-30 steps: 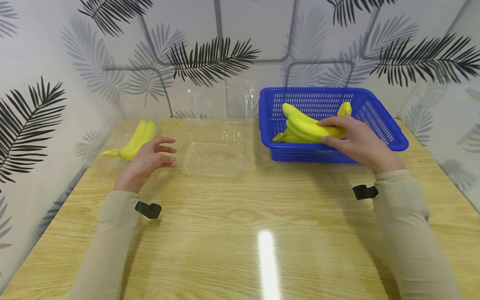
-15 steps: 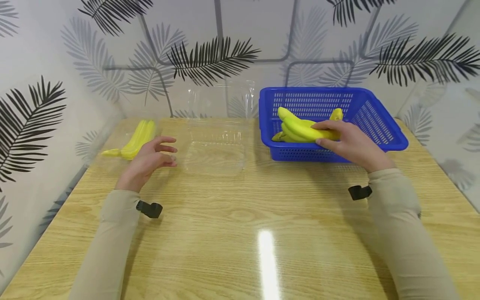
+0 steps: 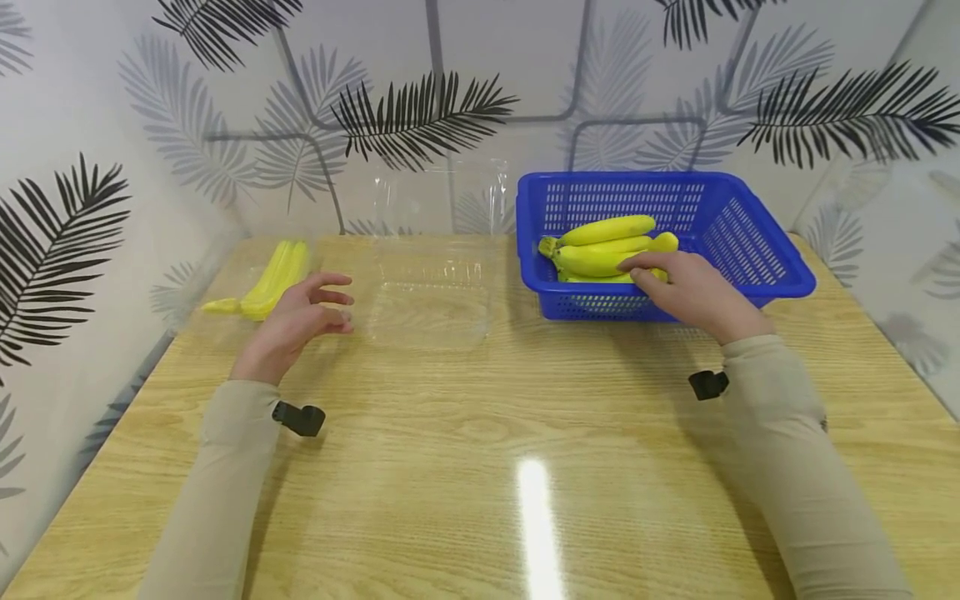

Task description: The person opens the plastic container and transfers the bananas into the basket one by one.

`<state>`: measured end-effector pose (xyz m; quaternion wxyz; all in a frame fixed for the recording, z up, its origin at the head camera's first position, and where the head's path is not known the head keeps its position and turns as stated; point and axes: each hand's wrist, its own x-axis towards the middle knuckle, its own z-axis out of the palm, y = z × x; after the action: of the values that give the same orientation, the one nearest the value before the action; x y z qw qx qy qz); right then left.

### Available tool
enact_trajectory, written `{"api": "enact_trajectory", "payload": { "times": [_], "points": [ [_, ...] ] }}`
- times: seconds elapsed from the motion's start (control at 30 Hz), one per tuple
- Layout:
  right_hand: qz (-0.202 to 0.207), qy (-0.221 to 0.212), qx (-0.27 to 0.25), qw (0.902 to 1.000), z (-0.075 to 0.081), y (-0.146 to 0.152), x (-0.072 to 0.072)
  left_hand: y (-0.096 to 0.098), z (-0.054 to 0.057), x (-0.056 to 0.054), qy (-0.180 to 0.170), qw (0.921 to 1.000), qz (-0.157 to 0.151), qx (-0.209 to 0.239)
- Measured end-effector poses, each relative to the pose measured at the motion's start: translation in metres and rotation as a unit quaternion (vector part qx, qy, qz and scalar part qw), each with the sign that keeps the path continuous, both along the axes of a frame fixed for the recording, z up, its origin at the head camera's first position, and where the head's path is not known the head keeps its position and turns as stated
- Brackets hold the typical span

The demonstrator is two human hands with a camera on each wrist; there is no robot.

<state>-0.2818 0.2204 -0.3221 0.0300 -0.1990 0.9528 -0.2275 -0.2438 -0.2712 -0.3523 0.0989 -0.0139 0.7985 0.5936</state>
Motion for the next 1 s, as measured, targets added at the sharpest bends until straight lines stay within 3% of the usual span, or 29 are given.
{"api": "enact_trajectory", "payload": {
  "times": [0.37,0.7,0.87,1.0],
  "points": [
    [-0.009,0.0,0.002,1.0,0.0,0.0,-0.001,0.0,0.004,0.0,-0.003,1.0,-0.004,-0.001],
    [0.007,0.016,-0.016,0.9997,0.006,-0.003,0.004,0.001,0.004,0.002,-0.005,1.0,0.001,0.007],
    [0.005,0.01,-0.033,0.9994,0.014,-0.015,0.01,0.002,0.009,0.004,0.009,0.9992,-0.001,-0.038],
    [0.015,0.017,-0.045,0.9987,0.019,-0.033,0.013,0.0,0.018,0.009,0.05,0.993,-0.001,-0.107]
  ]
}}
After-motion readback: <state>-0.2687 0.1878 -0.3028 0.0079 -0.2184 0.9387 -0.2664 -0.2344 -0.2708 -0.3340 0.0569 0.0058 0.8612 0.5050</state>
